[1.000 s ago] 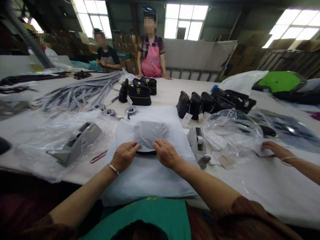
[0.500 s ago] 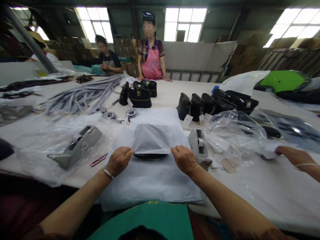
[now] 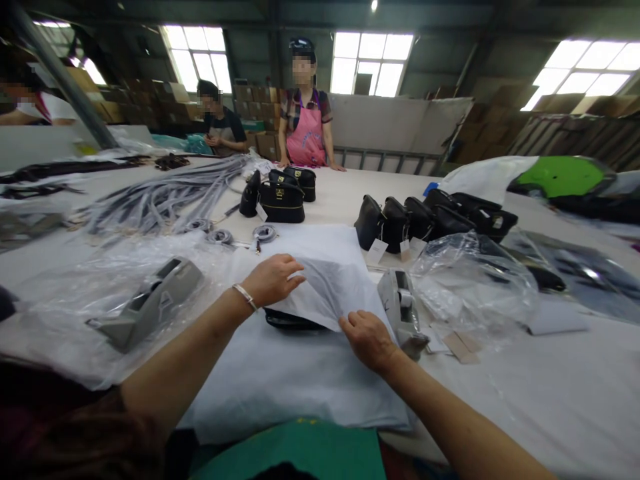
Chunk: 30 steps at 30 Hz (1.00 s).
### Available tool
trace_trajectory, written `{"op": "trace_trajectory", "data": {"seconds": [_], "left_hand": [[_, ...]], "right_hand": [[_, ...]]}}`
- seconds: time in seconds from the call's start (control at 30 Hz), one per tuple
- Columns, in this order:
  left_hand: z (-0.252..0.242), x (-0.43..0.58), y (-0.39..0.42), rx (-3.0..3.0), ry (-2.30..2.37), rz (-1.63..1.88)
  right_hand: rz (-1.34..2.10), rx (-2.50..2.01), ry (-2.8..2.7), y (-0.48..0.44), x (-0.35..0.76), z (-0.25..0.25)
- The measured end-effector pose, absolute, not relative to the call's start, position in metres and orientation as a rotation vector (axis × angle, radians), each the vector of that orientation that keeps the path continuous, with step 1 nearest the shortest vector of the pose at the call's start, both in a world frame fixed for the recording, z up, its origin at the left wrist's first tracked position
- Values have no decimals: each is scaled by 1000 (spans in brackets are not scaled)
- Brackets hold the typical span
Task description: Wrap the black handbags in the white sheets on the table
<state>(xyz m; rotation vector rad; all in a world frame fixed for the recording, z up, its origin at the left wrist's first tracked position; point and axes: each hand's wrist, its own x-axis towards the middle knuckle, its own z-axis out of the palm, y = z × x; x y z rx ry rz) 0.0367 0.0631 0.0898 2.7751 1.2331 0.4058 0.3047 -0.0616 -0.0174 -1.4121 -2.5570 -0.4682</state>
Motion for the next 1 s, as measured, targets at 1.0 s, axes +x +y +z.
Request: {"op": "trace_trajectory", "data": {"seconds": [1.0], "left_hand": [[-2, 29, 42, 2420, 1454, 397]], "right_hand": [[-409, -2074, -2026, 80, 284, 27]]}}
